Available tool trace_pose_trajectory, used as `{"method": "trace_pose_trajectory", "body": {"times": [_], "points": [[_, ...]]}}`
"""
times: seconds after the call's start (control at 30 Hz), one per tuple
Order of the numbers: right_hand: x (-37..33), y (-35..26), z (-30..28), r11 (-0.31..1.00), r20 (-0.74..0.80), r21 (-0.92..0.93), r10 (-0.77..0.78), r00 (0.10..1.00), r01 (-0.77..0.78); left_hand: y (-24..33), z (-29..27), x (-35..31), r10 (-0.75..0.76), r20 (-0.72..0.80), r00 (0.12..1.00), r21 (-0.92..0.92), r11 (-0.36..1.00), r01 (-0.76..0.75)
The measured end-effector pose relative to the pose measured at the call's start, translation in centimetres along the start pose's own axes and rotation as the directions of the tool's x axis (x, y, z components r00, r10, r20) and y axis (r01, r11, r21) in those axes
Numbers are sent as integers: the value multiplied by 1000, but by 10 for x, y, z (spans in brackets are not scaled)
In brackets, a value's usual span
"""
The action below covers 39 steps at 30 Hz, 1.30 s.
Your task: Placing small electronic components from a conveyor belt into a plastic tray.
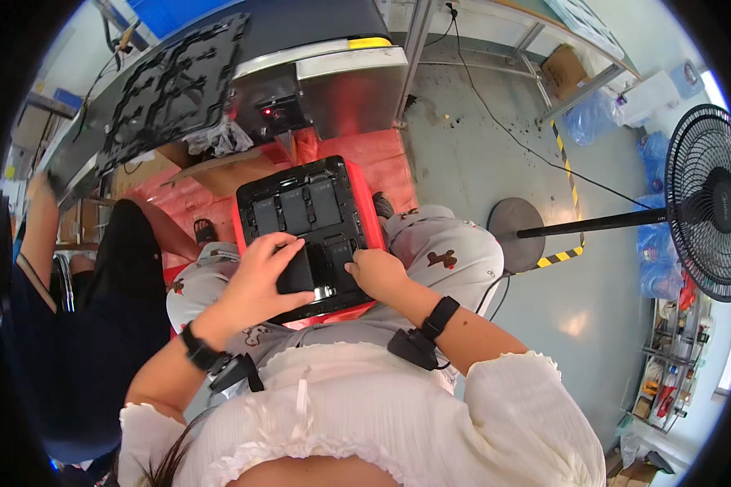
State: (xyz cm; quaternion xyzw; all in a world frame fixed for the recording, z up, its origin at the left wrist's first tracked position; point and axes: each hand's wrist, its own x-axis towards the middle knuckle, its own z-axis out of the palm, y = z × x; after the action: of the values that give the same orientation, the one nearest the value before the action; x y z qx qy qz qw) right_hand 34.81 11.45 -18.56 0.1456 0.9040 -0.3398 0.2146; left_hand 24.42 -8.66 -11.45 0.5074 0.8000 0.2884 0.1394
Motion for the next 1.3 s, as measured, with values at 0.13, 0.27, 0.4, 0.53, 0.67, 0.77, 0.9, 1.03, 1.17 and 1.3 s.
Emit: {"method": "trace_pose_trajectory", "body": {"times": [0.13, 0.27, 0.4, 0.53, 0.67, 0.77, 0.9, 1.03, 1.17, 1.3], "points": [[8, -4, -2, 963, -44, -222, -163, 986, 150, -29, 53, -11, -14, -2, 1000, 195, 981, 14], [8, -44, -47, 920, -50, -293, -287, 957, 261, -42, 63, -14, 69, -1, 998, 275, 959, -66], [-5, -108, -126, 799, -370, -194, -597, 712, 569, -46, 69, -20, 134, -18, 991, 231, 965, -127], [20, -146, -191, 504, -489, -660, -851, 190, 557, -48, 75, -28, 99, -52, 994, 187, 979, -88], [64, -128, -197, 498, -385, -805, -852, 354, 322, -44, 56, -20, 129, -91, 987, 142, 983, -116], [40, -133, -163, 495, -367, -851, -800, 475, 174, -33, 27, -17, -147, -348, 926, -165, 982, 93], [-40, -150, -85, 493, -225, -760, -811, 540, 424, -24, -18, -29, -505, -193, 841, -958, 283, -50], [-57, -128, -42, 422, 112, -423, -854, 508, 802, -48, -5, -55, -593, -90, 800, -878, 426, 217], [-29, -86, -18, 474, 98, -476, -809, 580, 741, -83, 37, -69, -679, 33, 733, -933, 242, 266], [-14, -40, 23, 535, 68, -765, -486, 871, 359, -114, 75, -63, -638, -376, 672, -449, 760, 471]]}}
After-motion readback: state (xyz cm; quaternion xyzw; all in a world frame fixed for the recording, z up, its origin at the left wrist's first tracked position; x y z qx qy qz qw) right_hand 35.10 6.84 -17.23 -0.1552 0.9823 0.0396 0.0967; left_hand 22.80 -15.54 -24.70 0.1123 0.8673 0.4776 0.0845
